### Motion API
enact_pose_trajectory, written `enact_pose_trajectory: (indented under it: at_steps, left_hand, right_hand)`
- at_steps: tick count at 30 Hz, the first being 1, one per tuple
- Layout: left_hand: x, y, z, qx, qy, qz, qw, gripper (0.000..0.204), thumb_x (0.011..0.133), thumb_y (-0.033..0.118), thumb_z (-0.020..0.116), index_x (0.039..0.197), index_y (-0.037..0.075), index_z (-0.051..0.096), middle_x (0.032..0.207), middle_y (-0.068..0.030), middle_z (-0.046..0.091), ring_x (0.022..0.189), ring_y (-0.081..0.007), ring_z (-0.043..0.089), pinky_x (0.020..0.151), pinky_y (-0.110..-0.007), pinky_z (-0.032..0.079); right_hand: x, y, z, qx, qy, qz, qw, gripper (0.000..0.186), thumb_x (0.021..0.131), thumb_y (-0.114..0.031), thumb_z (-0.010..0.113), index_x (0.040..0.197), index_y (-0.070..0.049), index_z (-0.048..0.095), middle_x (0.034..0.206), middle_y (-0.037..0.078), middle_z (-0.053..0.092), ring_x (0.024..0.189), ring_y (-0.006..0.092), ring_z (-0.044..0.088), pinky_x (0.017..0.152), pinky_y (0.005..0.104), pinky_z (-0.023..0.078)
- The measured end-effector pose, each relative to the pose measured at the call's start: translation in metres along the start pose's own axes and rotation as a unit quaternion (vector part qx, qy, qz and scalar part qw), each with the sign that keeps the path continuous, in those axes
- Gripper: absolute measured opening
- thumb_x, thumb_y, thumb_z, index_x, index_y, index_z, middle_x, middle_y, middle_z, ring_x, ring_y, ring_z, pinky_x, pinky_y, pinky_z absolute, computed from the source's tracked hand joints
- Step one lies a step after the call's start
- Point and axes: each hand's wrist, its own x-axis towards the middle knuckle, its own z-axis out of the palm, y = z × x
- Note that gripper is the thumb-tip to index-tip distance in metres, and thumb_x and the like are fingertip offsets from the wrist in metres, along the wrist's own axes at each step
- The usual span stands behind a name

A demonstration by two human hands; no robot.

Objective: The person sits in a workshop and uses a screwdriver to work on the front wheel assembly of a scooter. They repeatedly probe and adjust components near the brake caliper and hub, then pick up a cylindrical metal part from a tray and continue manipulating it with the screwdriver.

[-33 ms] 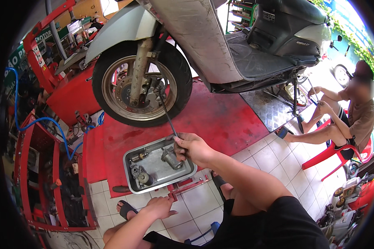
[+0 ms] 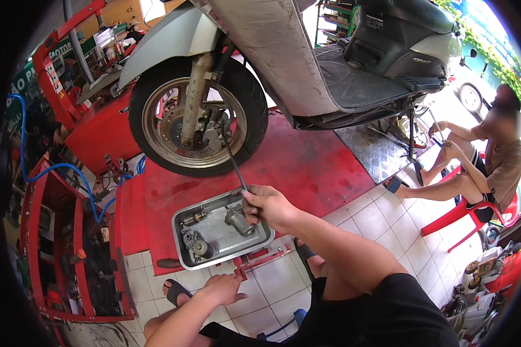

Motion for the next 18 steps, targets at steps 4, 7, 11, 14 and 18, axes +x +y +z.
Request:
enact_pose_trajectory:
  at_steps: [4, 7, 11, 14, 18]
  left_hand:
    - [0.0028, 0.0003, -0.0017, -0.005, -0.016, 0.002, 1.000, 0.076, 0.093, 0.048, 0.065, 0.139, -0.009, 0.044, 0.129, -0.0203, 0.061, 0.116, -0.0318, 0.064, 0.095, -0.045, 0.052]
    - [0.0066, -0.0019, -0.0049, -0.007, 0.005, -0.004, 1.000, 0.064, 0.093, 0.050, 0.064, 0.127, -0.002, 0.052, 0.125, -0.0186, 0.063, 0.116, -0.0342, 0.063, 0.097, -0.047, 0.050]
    - [0.0066, -0.0029, -0.0024, -0.011, 0.017, -0.005, 1.000, 0.059, 0.093, 0.051, 0.064, 0.122, 0.001, 0.056, 0.122, -0.0182, 0.064, 0.117, -0.0357, 0.062, 0.098, -0.047, 0.050]
    - [0.0072, -0.0040, -0.0007, -0.015, 0.011, -0.005, 1.000, 0.059, 0.093, 0.051, 0.064, 0.122, 0.000, 0.056, 0.122, -0.0184, 0.064, 0.117, -0.0354, 0.062, 0.098, -0.047, 0.050]
    - [0.0082, -0.0049, 0.0004, -0.017, 0.008, -0.007, 1.000, 0.060, 0.092, 0.052, 0.064, 0.122, 0.000, 0.055, 0.123, -0.0180, 0.064, 0.117, -0.0350, 0.062, 0.099, -0.047, 0.049]
  right_hand:
    - [0.0025, 0.0024, -0.0015, 0.000, -0.017, -0.005, 1.000, 0.027, 0.109, -0.020, 0.039, 0.118, 0.003, 0.050, 0.073, 0.002, 0.037, 0.061, 0.0165, 0.036, 0.067, 0.0351, 0.037]
    - [0.0080, 0.0009, -0.0038, -0.004, -0.006, -0.022, 1.000, 0.030, 0.108, -0.021, 0.043, 0.120, 0.004, 0.054, 0.076, 0.002, 0.044, 0.064, 0.0137, 0.040, 0.065, 0.0310, 0.038]
    - [0.0091, -0.0006, -0.0053, -0.153, 0.039, -0.046, 0.986, 0.031, 0.104, -0.024, 0.057, 0.116, 0.004, 0.064, 0.080, 0.000, 0.058, 0.067, 0.0069, 0.048, 0.059, 0.0247, 0.039]
    - [0.0041, -0.0028, -0.0083, -0.237, 0.036, -0.026, 0.970, 0.030, 0.098, -0.021, 0.067, 0.114, 0.004, 0.068, 0.078, 0.000, 0.064, 0.066, 0.0053, 0.053, 0.058, 0.0226, 0.041]
    - [0.0027, -0.0007, -0.0101, -0.291, 0.041, -0.053, 0.954, 0.030, 0.095, -0.016, 0.070, 0.116, 0.005, 0.067, 0.076, 0.001, 0.066, 0.064, 0.0061, 0.055, 0.057, 0.0234, 0.042]
